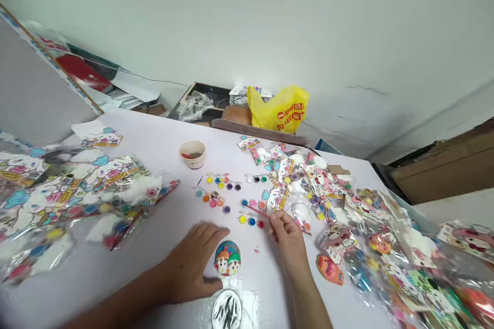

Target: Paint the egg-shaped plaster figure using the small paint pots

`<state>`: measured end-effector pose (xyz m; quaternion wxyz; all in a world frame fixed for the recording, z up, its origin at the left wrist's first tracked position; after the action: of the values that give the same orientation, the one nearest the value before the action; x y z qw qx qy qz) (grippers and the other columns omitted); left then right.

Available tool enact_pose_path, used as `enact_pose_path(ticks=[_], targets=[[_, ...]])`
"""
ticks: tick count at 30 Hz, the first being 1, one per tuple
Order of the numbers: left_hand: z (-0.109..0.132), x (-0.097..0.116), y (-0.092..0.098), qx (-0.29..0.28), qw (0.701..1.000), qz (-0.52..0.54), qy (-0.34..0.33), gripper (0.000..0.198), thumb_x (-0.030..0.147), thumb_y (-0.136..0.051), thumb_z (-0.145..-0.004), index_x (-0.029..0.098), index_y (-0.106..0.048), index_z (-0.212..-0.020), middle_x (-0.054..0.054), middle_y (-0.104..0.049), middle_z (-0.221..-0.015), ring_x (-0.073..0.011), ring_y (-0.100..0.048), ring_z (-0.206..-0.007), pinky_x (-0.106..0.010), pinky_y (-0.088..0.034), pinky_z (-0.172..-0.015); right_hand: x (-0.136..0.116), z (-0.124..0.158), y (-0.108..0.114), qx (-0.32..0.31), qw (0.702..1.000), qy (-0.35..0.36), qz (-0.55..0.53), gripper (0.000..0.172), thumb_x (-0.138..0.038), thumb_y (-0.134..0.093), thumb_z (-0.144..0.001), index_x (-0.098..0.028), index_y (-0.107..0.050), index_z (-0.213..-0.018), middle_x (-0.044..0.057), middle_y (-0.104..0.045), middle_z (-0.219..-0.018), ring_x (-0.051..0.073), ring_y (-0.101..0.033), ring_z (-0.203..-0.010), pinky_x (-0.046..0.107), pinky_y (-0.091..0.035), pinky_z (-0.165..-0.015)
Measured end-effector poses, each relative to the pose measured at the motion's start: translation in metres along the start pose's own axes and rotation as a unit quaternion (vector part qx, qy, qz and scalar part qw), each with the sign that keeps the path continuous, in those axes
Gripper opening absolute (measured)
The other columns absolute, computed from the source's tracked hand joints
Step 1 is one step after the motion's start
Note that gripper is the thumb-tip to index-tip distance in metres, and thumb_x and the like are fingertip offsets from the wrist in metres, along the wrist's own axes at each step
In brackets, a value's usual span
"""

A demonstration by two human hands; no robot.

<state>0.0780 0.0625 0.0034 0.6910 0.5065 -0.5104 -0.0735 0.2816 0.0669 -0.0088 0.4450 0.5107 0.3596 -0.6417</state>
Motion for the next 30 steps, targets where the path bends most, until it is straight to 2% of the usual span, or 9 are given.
enact_pose_path(ticks=[6, 13, 25, 30], targets=[[0.000, 0.000, 0.005, 0.003, 0.999, -0.003, 0.043, 0.071, 0.028, -0.076, -0.065, 0.020, -0.047, -0.129, -0.009, -0.054, -0.120, -0.0293, -0.046, -0.110, -0.043, -0.033, -0.101, 0.020, 0.025, 0.006, -0.059, 0.998, -0.032, -0.008, 0.046, -0.060, -0.070, -0.082, -0.019, -0.053, -0.070, -0.004, -0.047, -0.059, 0.011, -0.033, -0.055, 0.024, -0.026, -0.054], [-0.004, 0.004, 0.008, -0.008, 0.996, -0.011, 0.084, 0.048, 0.022, -0.074, -0.067, 0.023, -0.055, -0.111, -0.004, -0.056, -0.110, -0.0260, -0.048, -0.100, -0.040, -0.038, -0.093, 0.030, 0.031, 0.004, -0.100, 0.993, -0.042, 0.042, 0.046, -0.061, -0.064, -0.087, -0.019, -0.054, -0.071, -0.004, -0.045, -0.058, 0.013, -0.034, -0.056, 0.025, -0.025, -0.055], [-0.008, -0.010, 0.013, 0.020, 0.995, -0.017, 0.101, 0.049, 0.020, -0.070, -0.076, 0.020, -0.049, -0.120, -0.008, -0.056, -0.114, -0.0285, -0.049, -0.103, -0.044, -0.042, -0.092, 0.016, 0.038, -0.007, -0.106, 0.984, -0.013, 0.143, 0.045, -0.056, -0.053, -0.093, -0.020, -0.049, -0.067, -0.005, -0.036, -0.059, 0.013, -0.033, -0.055, 0.023, -0.028, -0.052], [-0.003, -0.011, 0.014, 0.041, 0.994, -0.024, 0.102, 0.050, 0.021, -0.070, -0.078, 0.022, -0.048, -0.122, -0.007, -0.055, -0.112, -0.0282, -0.049, -0.102, -0.044, -0.041, -0.092, 0.014, 0.041, -0.009, -0.095, 0.980, 0.007, 0.174, 0.040, -0.049, -0.055, -0.094, -0.020, -0.051, -0.067, -0.004, -0.041, -0.059, 0.013, -0.037, -0.054, 0.023, -0.032, -0.051]])
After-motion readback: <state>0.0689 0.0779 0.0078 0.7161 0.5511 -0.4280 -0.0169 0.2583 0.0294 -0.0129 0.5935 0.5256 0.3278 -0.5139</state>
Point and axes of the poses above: each hand's wrist, its own z-axis away from the middle knuckle, its own y-axis out of the back of the hand, x = y × z, the point moved 10 cm from there along -z, towards the middle knuckle
